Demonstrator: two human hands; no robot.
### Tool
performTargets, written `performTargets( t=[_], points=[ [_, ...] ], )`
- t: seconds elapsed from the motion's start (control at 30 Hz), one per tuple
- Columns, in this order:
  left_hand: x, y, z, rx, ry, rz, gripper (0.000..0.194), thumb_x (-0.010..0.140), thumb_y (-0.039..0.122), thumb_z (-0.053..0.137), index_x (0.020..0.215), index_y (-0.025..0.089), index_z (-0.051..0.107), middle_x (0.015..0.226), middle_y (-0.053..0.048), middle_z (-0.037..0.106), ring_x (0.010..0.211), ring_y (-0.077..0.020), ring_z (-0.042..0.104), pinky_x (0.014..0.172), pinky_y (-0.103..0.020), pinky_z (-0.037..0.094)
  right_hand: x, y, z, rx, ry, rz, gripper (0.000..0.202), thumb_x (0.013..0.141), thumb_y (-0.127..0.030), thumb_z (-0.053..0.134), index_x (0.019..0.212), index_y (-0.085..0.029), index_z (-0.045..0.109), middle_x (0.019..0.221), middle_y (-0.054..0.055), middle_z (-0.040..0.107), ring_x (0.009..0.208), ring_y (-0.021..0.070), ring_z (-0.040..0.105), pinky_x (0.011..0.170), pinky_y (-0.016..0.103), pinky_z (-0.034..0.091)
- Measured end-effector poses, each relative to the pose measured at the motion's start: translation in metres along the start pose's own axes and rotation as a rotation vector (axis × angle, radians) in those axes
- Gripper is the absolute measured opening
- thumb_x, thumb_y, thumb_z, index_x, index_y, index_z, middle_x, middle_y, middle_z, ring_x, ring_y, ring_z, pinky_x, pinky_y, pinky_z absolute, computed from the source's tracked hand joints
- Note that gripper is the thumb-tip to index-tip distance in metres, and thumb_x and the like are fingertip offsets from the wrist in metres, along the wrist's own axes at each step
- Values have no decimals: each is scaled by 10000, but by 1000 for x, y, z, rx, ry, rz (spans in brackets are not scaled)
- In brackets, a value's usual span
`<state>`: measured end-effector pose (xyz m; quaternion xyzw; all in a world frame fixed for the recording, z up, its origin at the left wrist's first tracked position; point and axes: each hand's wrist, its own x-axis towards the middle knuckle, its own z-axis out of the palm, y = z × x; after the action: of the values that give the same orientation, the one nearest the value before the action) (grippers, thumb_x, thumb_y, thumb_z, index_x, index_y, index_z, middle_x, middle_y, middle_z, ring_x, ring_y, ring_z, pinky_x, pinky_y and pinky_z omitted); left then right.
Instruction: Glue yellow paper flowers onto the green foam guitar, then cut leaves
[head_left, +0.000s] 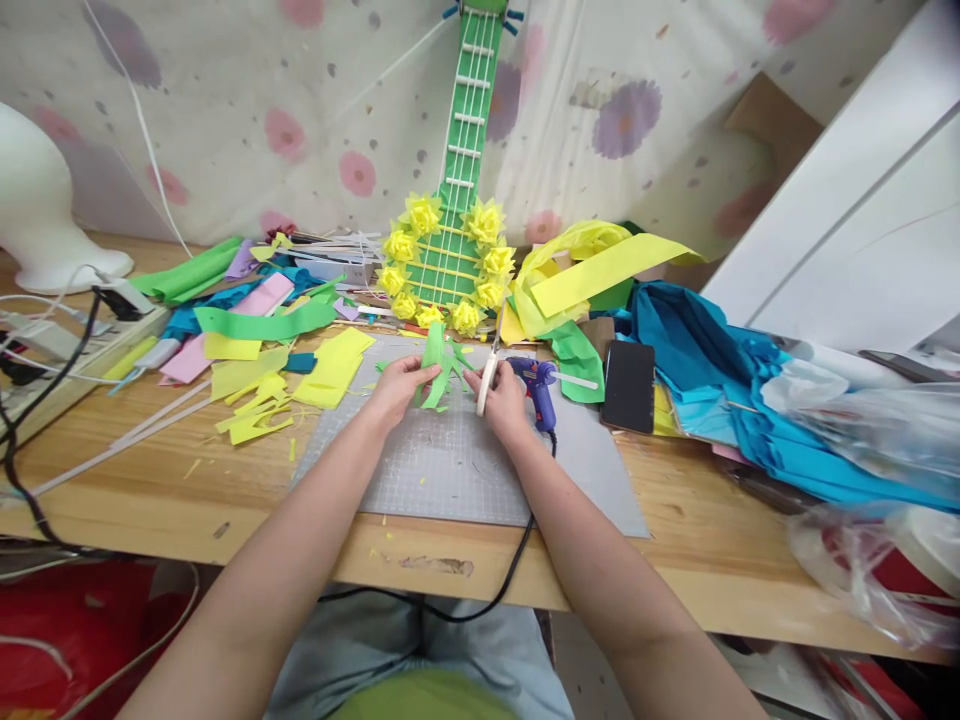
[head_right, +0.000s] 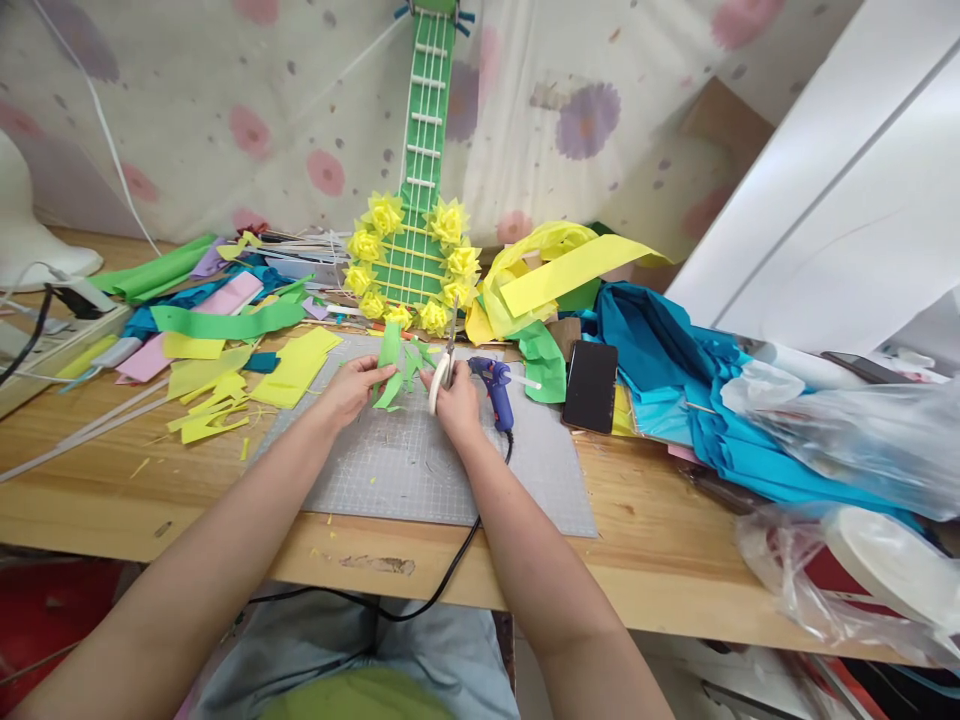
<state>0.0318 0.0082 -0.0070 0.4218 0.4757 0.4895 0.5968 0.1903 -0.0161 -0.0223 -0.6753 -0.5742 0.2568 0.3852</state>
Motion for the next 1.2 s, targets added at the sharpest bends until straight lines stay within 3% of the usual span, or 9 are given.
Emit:
performTargets(
  t=[0.27, 0.53, 0.7, 0.8, 0.93, 1.07, 1.2],
  points=[
    [1, 0, -11, -86, 161, 0, 149, 648, 229, 651, 683, 150, 529, 654, -9, 636, 598, -126, 613, 600, -258, 493, 2, -6, 1, -233, -7, 92, 349, 757, -386, 542, 1041, -209, 446, 985, 97, 651, 941, 250, 609, 745, 316, 431],
    [-7, -1, -5, 19, 67, -32, 210, 642, 260, 685, 752, 161, 536, 648, -17, 658, 636, -169, 653, 583, -268, 495, 19, -20, 6, -408, -32, 126, 371, 766, -373, 502, 1069, -169, 437, 1015, 134, 639, 943, 287, 607, 749, 357, 436],
    [-7, -1, -5, -23, 60, -50, 118, 686, 192, 623, 756, 158, 535, 687, -26, 676, 624, -153, 651, 588, -263, 501, 30, -27, 12, -466, -42, 158, 389, 752, -335, 516, 1086, -154, 430, 1016, 152, 638, 953, 279, 606, 762, 359, 432],
    [-6, 0, -5, -43, 70, -65, 50, 714, 158, 570, 750, 152, 537, 711, -32, 680, 611, -139, 644, 592, -264, 507, 31, -30, 13, -451, -9, 154, 398, 755, -366, 523, 1082, -161, 425, 1001, 146, 639, 937, 278, 606, 757, 357, 429],
    [-6, 0, -5, -42, 45, -68, 32, 728, 168, 556, 757, 156, 549, 701, -27, 678, 624, -136, 642, 618, -270, 517, 24, -31, 7, -318, 34, 113, 425, 764, -529, 481, 1024, -194, 455, 977, 100, 636, 906, 257, 596, 727, 330, 423],
    [-9, 1, -3, -25, 0, -50, 70, 730, 190, 575, 793, 168, 556, 702, -17, 678, 630, -144, 641, 623, -277, 514, 8, -27, -5, -180, -75, -9, 377, 762, -549, 457, 948, -222, 487, 898, 20, 622, 805, 185, 578, 675, 266, 401],
    [-12, 5, -1, -43, 14, -52, 55, 712, 145, 570, 755, 161, 540, 679, -10, 667, 585, -126, 616, 626, -278, 511, -7, -24, -13, -232, -131, -50, 341, 753, -555, 455, 836, -225, 478, 749, -8, 580, 690, 165, 535, 612, 249, 361]
  ],
)
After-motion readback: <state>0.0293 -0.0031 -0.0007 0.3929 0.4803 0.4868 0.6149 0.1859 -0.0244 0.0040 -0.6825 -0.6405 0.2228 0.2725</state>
